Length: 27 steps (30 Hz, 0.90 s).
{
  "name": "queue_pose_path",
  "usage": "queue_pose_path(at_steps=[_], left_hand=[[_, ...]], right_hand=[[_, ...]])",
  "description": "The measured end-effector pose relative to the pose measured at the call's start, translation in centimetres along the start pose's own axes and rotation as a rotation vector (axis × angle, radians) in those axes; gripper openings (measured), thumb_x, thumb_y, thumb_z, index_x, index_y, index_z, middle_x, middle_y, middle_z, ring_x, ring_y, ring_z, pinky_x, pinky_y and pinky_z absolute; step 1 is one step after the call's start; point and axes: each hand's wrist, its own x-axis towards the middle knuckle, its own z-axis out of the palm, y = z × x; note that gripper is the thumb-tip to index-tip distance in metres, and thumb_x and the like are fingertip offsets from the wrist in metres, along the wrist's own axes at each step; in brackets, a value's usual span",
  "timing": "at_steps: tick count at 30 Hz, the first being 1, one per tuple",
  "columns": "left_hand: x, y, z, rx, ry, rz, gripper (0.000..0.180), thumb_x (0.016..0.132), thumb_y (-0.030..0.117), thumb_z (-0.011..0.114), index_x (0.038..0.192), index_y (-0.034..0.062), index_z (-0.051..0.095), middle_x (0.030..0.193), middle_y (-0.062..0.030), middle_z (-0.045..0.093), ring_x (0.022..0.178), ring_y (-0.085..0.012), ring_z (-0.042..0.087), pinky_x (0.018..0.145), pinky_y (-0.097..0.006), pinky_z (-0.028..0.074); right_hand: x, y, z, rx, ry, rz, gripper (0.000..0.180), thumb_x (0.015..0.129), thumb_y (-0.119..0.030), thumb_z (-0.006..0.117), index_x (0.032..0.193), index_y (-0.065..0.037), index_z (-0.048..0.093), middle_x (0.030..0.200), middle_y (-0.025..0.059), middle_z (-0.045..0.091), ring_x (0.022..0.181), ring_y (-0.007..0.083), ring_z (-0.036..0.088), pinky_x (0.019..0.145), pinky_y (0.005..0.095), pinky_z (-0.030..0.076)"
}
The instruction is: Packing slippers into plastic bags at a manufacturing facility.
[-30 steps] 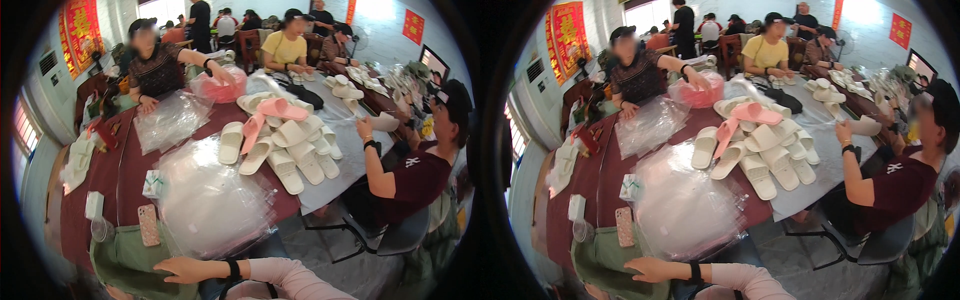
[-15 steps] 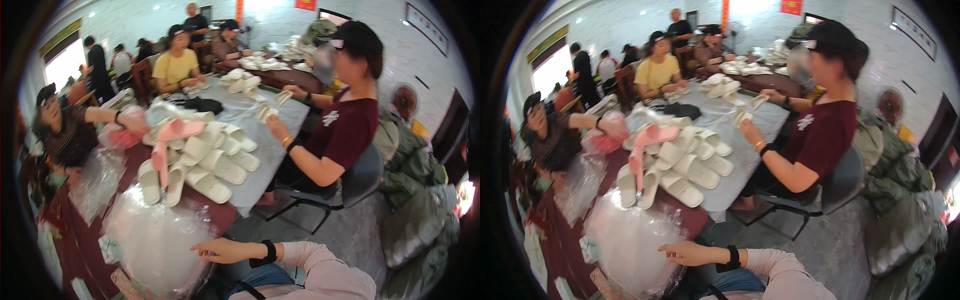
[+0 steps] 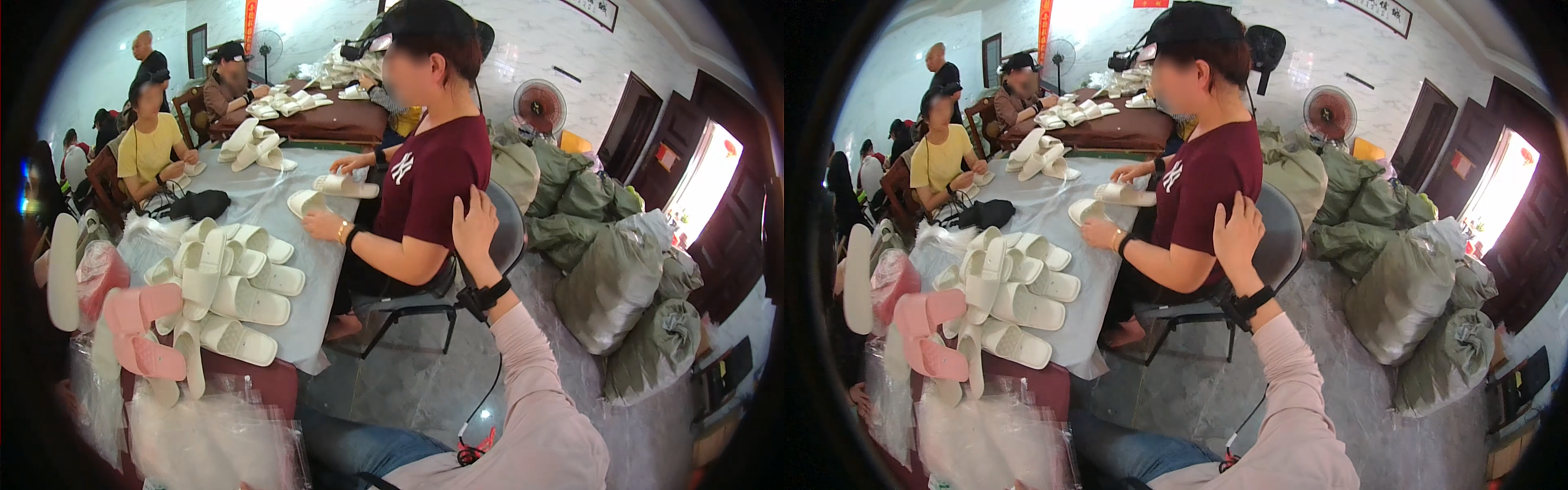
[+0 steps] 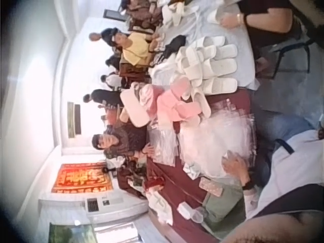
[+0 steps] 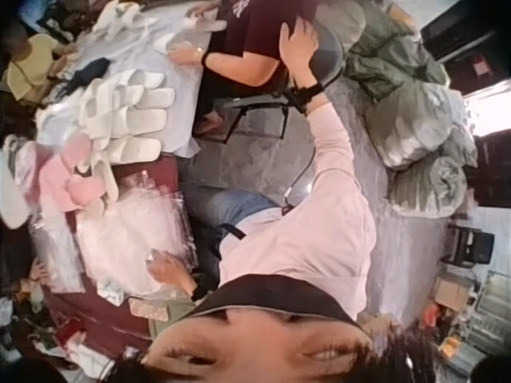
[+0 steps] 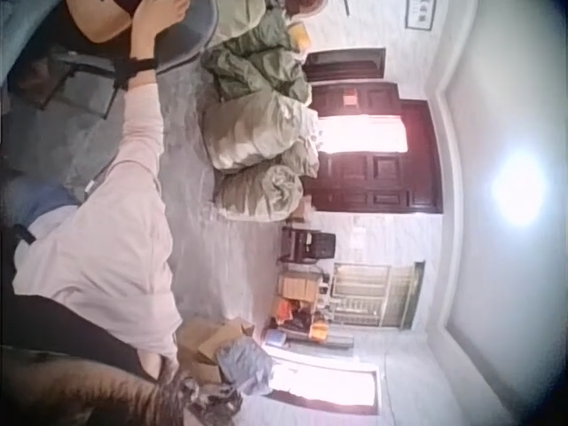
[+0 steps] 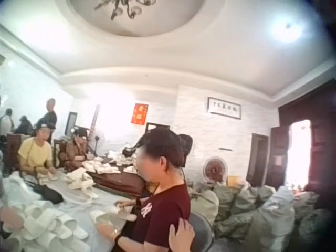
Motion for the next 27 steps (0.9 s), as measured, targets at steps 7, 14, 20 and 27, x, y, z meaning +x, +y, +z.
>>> queue_pose_path(at_steps=[7, 14, 20, 27], left_hand=[[0.7, 0.7, -0.6, 0.011, 0.02, 0.01, 0.038, 0.089, 0.032, 0.054, 0.12, 0.011, 0.059, 0.12, -0.0279, 0.049, 0.106, -0.0435, 0.048, 0.088, -0.051, 0.041], [0.4, -0.7, 0.6, -0.005, 0.061, 0.048, 0.039, 0.089, 0.034, 0.054, 0.119, 0.0109, 0.06, 0.118, -0.0273, 0.049, 0.104, -0.0434, 0.049, 0.086, -0.051, 0.042], [0.2, -0.8, 0.9, 0.002, 0.053, -0.005, 0.038, 0.089, 0.036, 0.054, 0.115, 0.01, 0.062, 0.117, -0.0266, 0.05, 0.103, -0.0426, 0.05, 0.086, -0.051, 0.042], [0.7, -0.3, -0.1, -0.009, 0.043, 0.049, 0.038, 0.089, 0.035, 0.053, 0.115, 0.0088, 0.062, 0.115, -0.0266, 0.052, 0.103, -0.0427, 0.05, 0.086, -0.05, 0.042]], right_hand=[[1.3, 1.4, -0.5, 0.342, -0.059, -0.004, 0.055, 0.087, -0.023, 0.054, 0.136, -0.002, 0.036, 0.112, 0.0198, 0.055, 0.096, 0.0326, 0.057, 0.084, 0.0396, 0.045], [16.2, 11.1, -1.2, 0.151, 0.301, 0.211, 0.08, 0.077, -0.012, 0.054, 0.145, -0.004, 0.013, 0.085, 0.0127, 0.06, 0.071, 0.0213, 0.057, 0.067, 0.0334, 0.047], [18.5, 13.2, -0.6, 0.383, 0.005, 0.513, 0.084, 0.078, -0.022, 0.053, 0.146, -0.008, 0.008, 0.125, 0.028, 0.049, 0.109, 0.0403, 0.053, 0.089, 0.0438, 0.042], [15.7, 7.5, -2.6, 0.05, 0.109, 0.493, 0.096, 0.079, -0.025, 0.056, 0.142, 0.0, -0.012, 0.11, 0.0319, 0.056, 0.101, 0.0434, 0.057, 0.089, 0.0448, 0.043]])
